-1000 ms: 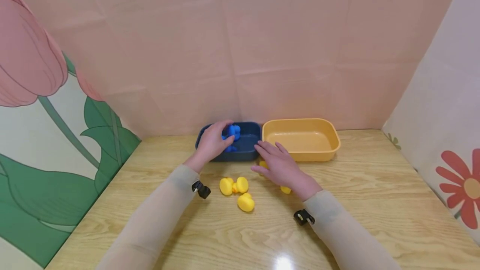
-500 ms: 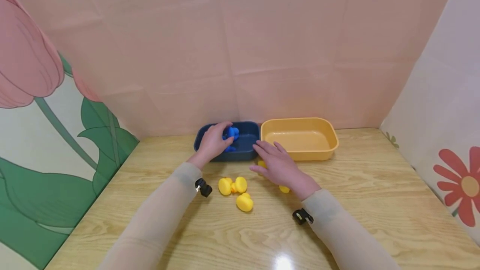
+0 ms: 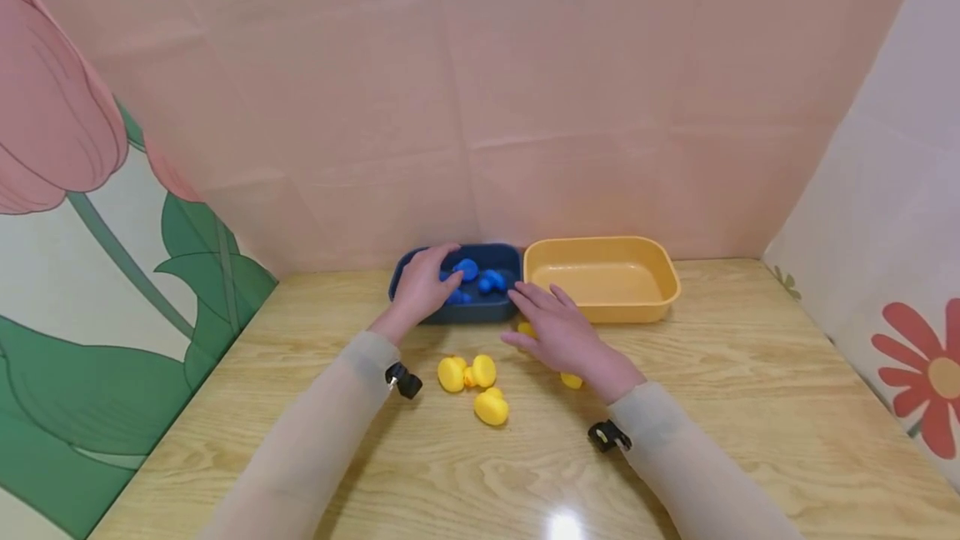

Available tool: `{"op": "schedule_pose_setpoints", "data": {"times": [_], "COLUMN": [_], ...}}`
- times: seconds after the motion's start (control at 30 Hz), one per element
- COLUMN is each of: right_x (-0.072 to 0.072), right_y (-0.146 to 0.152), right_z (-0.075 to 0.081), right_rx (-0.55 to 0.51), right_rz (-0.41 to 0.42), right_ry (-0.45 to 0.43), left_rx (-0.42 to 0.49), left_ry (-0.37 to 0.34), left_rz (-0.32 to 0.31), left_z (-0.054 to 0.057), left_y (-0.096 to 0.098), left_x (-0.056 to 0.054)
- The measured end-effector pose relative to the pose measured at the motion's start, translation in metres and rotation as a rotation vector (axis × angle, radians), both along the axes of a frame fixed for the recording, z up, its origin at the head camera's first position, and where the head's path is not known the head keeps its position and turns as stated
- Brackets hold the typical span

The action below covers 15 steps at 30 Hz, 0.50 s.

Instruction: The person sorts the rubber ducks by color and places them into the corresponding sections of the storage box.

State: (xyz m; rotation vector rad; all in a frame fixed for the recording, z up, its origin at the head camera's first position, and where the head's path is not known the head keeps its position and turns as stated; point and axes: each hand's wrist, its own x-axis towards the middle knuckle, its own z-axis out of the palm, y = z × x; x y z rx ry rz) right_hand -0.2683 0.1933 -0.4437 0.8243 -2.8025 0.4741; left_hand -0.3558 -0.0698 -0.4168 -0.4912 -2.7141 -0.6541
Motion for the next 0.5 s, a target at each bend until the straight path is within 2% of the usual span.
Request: {"op": "schedule_pose_setpoints", "data": {"times": [0.13,0.33,0.5], "right_x": [0.001,0.004,0.004], "right_y": [0.005,0.018,0.027], "right_z": [0.0,-0.004,-0.004], "right_rx": [0.001,-0.011,-0.014], "right_rz": [0.0,-0.011,-0.019], "right_ry": [0.01,-0.005,-0.032], "left_rx": [0.045,0.083,0.109], "left_ry": [0.008,0.008,0.013], "left_rz": [0.001,-0.028,-0.03], "left_z": [0.0,0.0,0.006], "left_y": [0.001,0.01,0.018], "left_x": [0.006,0.013,0.019]}}
